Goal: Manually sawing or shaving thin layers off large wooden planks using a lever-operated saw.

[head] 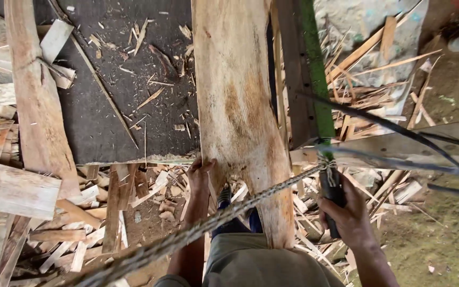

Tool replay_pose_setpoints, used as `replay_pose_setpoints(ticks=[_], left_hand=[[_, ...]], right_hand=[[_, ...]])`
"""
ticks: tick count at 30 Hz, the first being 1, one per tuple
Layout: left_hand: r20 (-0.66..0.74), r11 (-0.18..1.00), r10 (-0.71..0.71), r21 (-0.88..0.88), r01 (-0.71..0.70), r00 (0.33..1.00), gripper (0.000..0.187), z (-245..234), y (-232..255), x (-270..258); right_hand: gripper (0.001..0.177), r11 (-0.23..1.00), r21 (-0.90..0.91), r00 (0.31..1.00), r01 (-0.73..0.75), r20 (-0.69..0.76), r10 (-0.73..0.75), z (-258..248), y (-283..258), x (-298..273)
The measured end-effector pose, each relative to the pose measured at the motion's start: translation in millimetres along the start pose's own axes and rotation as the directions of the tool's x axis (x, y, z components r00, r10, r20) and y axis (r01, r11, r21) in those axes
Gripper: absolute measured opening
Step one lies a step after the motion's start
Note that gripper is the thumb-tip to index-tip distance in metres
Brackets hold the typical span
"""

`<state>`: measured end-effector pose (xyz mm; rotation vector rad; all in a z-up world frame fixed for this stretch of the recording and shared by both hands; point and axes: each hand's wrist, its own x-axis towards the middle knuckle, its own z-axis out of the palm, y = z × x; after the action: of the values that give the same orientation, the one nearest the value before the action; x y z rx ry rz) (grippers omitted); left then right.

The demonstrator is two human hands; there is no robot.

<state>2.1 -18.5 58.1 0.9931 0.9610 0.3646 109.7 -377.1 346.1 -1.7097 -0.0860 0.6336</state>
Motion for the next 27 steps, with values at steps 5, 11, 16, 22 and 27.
replay_pose_setpoints(ticks=[5,11,16,22,27], left_hand=[[-0.005,0.972,0.027,0.235,-0.025,1.0,0.018,19.3,-0.9,20.8],[-0.077,0.984,0.047,0.173,-0.033,0.996,0.014,74.2,48.1,18.5],[-0.101,0.973,0.029,0.231,-0.005,0.994,0.02,91.8,40.1,59.4],[-0.112,0.996,-0.007,0.09,0.017,0.994,0.041,92.3,22.3,80.9],[-0.117,0.992,-0.004,0.126,0.018,0.993,0.044,101.6,45.7,68.1]], right_hand=[[0.046,0.996,-0.09,1.0,-0.008,0.011,0.009,-3.8,-0.8,0.2],[0.055,0.986,-0.066,0.989,-0.15,-0.01,0.15,-1.4,-25.2,-2.3],[0.06,0.995,0.07,0.997,-0.063,0.055,0.06,-6.3,-20.0,-4.8],[0.048,0.994,0.087,0.998,-0.062,0.033,0.059,-4.6,-43.5,-8.6],[0.032,0.991,-0.113,0.997,-0.073,0.022,0.076,-10.7,-14.3,-3.6]])
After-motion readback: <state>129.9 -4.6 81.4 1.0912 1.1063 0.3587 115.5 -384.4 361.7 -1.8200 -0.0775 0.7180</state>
